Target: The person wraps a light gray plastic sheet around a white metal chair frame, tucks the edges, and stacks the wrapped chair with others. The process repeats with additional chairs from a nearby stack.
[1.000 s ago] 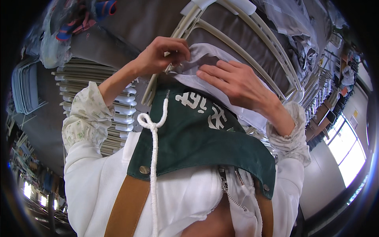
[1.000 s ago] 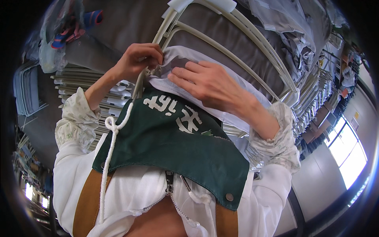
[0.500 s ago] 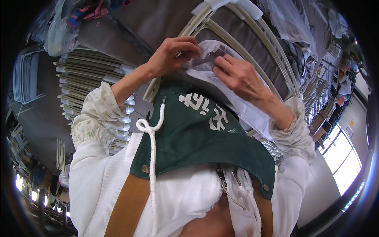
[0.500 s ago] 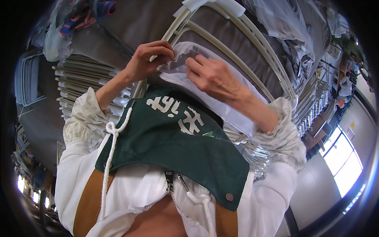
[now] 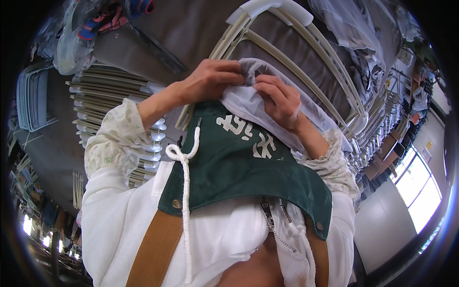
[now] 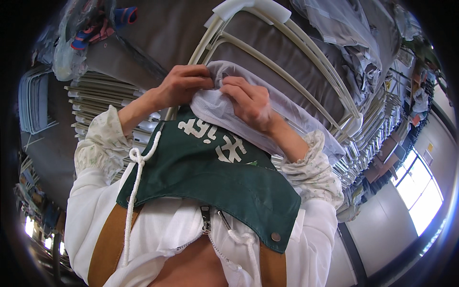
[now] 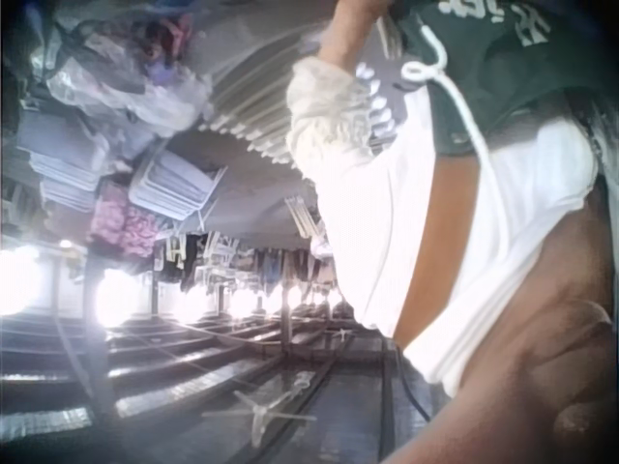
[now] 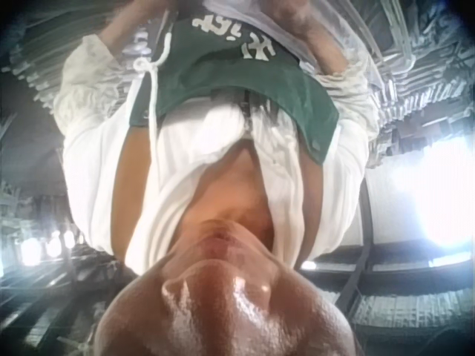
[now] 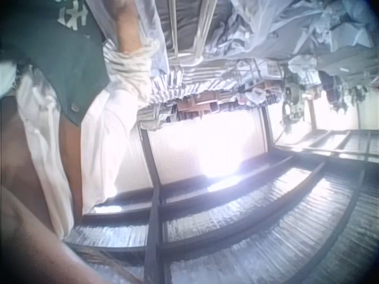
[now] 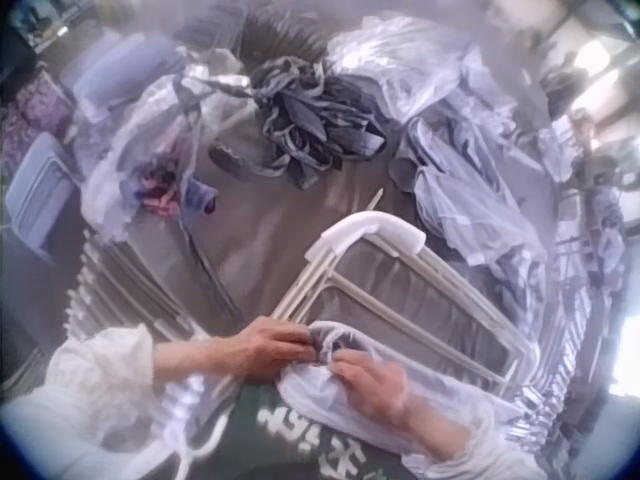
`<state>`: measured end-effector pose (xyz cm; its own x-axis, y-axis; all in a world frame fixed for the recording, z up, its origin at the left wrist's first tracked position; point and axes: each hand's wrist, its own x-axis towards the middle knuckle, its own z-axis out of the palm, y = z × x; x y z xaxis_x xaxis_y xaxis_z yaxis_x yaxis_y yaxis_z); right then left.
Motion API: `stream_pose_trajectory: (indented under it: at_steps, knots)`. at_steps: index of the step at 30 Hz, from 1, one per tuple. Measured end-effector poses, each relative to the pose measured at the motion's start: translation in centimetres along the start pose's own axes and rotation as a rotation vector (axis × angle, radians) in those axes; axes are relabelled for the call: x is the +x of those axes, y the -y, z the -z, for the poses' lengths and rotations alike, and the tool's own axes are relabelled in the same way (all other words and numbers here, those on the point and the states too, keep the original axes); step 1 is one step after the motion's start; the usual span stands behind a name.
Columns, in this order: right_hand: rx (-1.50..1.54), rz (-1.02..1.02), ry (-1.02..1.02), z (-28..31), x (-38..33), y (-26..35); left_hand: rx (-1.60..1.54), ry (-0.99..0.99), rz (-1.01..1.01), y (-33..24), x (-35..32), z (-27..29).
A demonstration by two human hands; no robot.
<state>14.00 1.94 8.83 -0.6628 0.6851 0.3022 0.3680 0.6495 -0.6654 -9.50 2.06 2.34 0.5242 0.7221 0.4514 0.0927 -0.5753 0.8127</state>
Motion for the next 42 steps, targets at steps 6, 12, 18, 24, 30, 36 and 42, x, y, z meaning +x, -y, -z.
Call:
stream_pose_trajectory:
  at_steps: [6, 12, 18, 24, 30, 36, 42]
  knots:
    - [0.129, -0.154, 0.148, 2.5, 5.0, -1.3, 0.242, 0.063, -0.1, -0.2, -1.5, -0.7]
    - [0.538, -0.682, 0.516, 0.5, 5.3, -4.9, -0.232, -0.254, 0.469, -0.5, -1.0, 0.2]
    - [-0.073, -0.425, 0.035, 1.0, -1.5, -3.6, -0.37, -0.165, 0.739, 1.5, -2.8, -4.4]
    - [-0.522, -0.445, -0.13, 14.7, -29.7, -8.1, -0.332, -0.18, 0.65, 7.7, -6.3, -3.4]
    - [-0.718, -0.683, -0.046, 23.5, -49.5, -14.2, -0.143, 0.119, 0.754, 6.4, -1.5, 0.5]
    - [-0.768, -0.257, -0.379, 25.3, -39.8, -21.5, 0.817, 0.373, -0.019, -9.4, 11.9, -16.4]
    - [-0.802, -0.622, 0.083, 27.8, -41.4, -33.2, 1.063, 0.35, 0.307, 2.3, 15.1, -26.6]
